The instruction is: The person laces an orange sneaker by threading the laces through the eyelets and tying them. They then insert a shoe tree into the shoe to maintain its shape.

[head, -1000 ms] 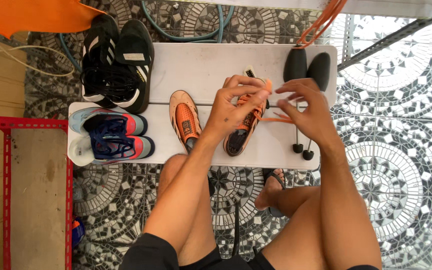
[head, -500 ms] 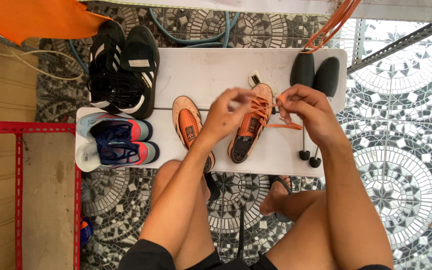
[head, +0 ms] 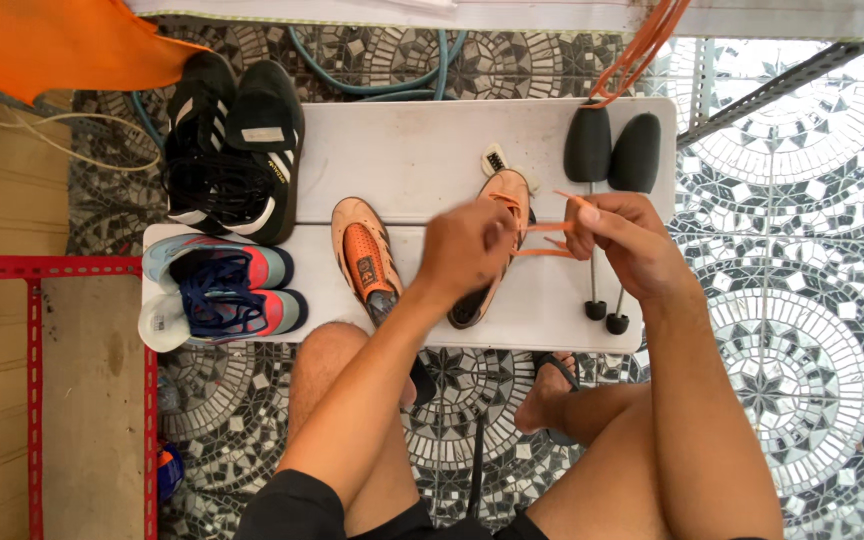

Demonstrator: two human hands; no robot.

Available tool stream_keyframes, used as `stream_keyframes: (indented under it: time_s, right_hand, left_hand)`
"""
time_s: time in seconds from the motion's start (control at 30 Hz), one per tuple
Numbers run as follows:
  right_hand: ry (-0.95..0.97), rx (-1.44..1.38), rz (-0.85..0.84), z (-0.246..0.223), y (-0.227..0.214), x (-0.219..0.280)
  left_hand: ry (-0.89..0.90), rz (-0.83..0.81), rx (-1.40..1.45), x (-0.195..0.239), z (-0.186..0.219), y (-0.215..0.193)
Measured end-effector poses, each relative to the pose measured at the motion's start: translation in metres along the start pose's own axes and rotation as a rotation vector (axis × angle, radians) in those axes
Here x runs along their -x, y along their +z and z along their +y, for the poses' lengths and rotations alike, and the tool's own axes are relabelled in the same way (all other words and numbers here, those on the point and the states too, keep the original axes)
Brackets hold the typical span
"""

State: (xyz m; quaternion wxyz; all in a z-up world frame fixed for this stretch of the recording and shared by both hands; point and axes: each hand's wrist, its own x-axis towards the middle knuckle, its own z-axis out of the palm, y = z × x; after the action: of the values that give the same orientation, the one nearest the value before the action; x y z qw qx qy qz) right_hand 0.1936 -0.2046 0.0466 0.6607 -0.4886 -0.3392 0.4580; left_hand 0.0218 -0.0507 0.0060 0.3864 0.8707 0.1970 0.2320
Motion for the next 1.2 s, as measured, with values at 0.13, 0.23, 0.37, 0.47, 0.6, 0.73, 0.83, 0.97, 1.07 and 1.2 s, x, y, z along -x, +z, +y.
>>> stream_keyframes:
  time_s: [0.13,0.23,0.37,0.47,0.6,0.73,0.83,0.97,1.07,1.2]
  right_hand:
    - [-0.012,0.022,-0.071,-0.019,0.005,0.013]
    - [0.020,0.143,-0.167,-0.038,0.011,0.015]
    - [0.247,0.299,-0.314,-0.039,-0.002,0.024]
    - [0.307,0.377,-0.298,-0.032,-0.012,0.027]
    - [0.243,0.405,-0.217,-0.040,-0.012,0.026]
    - [0.207,0.365,-0.141,-0.036,-0.015,0.026]
    - [0.168,0.349,-0.105,-0.039,-0.010,0.022]
    - [0.135,0.328,-0.044,-0.041,-0.006,0.017]
    - [0.103,0.242,0.009,-0.030,-0.012,0.016]
    - [0.031,0.093,0.031,-0.018,-0.018,0.011]
  left_hand:
    - [-0.013,0.044,0.000,-0.007,-0.008,-0.005]
    - [0.063,-0.248,-0.323,-0.004,-0.011,0.004]
    - [0.216,-0.325,-0.461,0.013,-0.036,0.033]
    - [0.287,-0.316,-0.546,0.013,-0.046,0.047]
    - [0.288,-0.138,-0.376,0.010,-0.043,0.054]
    - [0.029,-0.095,-0.117,-0.004,-0.056,0.048]
    - [-0.243,-0.043,0.230,-0.010,-0.063,0.038]
    - [-0.525,0.170,0.427,-0.016,-0.042,-0.010]
    - [-0.611,0.355,0.524,-0.020,-0.058,-0.032]
    - [-0.906,0.405,0.421,-0.019,-0.054,-0.056]
